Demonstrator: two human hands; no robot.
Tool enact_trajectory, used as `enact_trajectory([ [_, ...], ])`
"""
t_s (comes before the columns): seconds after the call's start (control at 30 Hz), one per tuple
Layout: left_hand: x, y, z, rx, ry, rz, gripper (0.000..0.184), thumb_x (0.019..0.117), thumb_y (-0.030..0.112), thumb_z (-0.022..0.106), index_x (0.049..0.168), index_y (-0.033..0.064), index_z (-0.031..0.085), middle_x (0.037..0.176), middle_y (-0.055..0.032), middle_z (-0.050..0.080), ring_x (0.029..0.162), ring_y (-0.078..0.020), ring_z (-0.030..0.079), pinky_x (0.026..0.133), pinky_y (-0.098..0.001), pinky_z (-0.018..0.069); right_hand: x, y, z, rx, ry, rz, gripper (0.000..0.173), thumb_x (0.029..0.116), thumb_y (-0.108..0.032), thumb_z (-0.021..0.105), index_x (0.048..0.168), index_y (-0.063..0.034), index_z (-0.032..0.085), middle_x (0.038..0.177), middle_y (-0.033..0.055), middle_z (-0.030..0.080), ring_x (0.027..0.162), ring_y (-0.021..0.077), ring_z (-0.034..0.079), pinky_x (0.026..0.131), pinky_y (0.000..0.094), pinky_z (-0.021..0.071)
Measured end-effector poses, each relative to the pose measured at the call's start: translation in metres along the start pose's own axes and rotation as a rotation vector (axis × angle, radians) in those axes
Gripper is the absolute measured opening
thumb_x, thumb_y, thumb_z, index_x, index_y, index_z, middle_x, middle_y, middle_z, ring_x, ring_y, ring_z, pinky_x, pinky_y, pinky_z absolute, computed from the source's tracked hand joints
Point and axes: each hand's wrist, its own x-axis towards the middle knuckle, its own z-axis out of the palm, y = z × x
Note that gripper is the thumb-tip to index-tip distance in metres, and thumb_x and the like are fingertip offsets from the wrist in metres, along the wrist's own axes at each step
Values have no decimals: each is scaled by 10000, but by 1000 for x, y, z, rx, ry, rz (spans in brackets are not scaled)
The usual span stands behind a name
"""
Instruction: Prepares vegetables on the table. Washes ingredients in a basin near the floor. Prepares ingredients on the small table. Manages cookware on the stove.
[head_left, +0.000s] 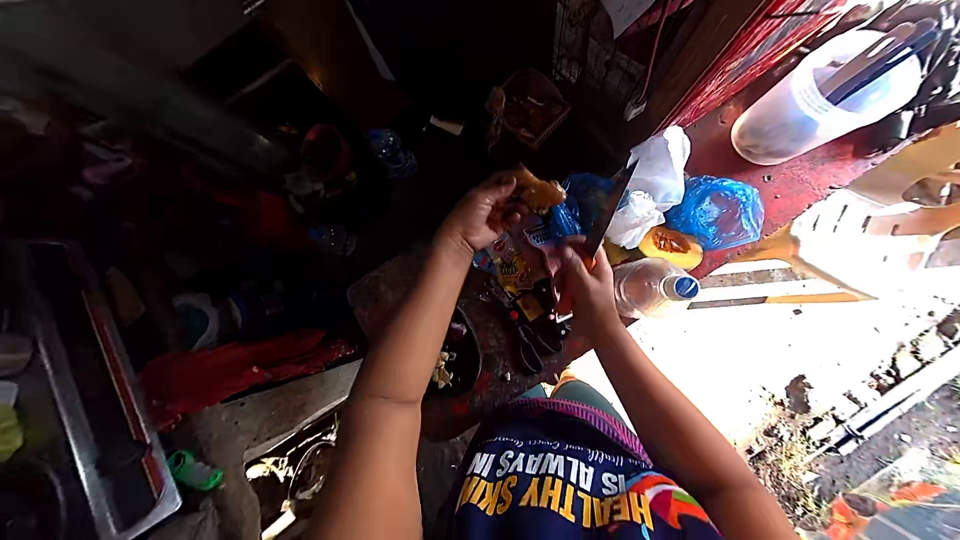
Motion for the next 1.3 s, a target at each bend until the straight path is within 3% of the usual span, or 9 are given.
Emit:
enact_trajectory([
  [0.17,-47,-57,-3,-83,-38,-32,217,1107,168,407,1289,138,521,976,-19,664,717,-58,633,620,-179,538,17,1,25,196,55,-40,329,932,-139,702,1205,-55,538,823,16,648,579,81,611,542,246,567],
  [0.37,-19,-37,-28,317,-15,-22,292,1105,223,435,1360,102,510,976,-5,611,677,-39,549,591,-178,461,-16,6,8,81,84,-24,242,930,-124,689,1154,-64,619,828,36,681,594,101,621,548,257,555],
  [0.5,44,-3,-12,718,155,36,393,1083,108,428,1467,31,436,1353,-199,535,1075,-241,580,891,-394,498,-45,19,-3,74,100,-27,272,912,-100,679,1140,17,591,822,56,695,616,128,654,566,284,582],
  [0.6,98,23,8,968,216,151,470,1011,-1,481,1478,-19,432,1454,-272,499,1325,-379,514,1082,-523,438,-68,25,-7,69,115,18,294,911,-119,681,1140,34,578,839,38,694,634,120,668,577,279,594],
  [0.8,179,39,28,1087,333,284,621,1020,231,608,1536,-18,369,1537,-314,403,1410,-434,440,1156,-535,387,-88,33,-16,140,161,34,258,909,-66,654,1137,16,565,871,46,696,667,131,683,624,294,614],
  [0.93,128,13,40,984,209,379,445,1038,148,550,1441,-33,496,1423,-285,532,1314,-384,541,1113,-513,438,-85,28,-20,161,176,36,297,938,-43,620,1214,44,552,875,51,716,662,132,695,611,285,615],
  [1.03,40,-28,31,726,-168,181,323,1108,152,399,1316,-40,554,1149,-160,645,958,-193,663,850,-370,568,-73,18,-20,138,150,10,296,949,-49,604,1228,34,545,869,39,709,682,123,695,636,283,618],
  [1.13,-37,-75,7,561,-431,23,326,1110,195,396,1284,-26,560,1079,-93,658,902,-117,647,804,-308,559,-60,14,-23,76,85,-33,261,937,-61,611,1192,-9,581,887,33,721,728,138,708,680,328,627],
  [1.3,-115,-147,-2,454,-222,133,264,1072,121,503,1288,-30,510,1011,-110,635,814,-113,638,723,-281,564,-68,24,-20,-107,-158,119,316,907,-39,705,1199,-65,587,972,6,726,797,119,716,722,324,637],
])
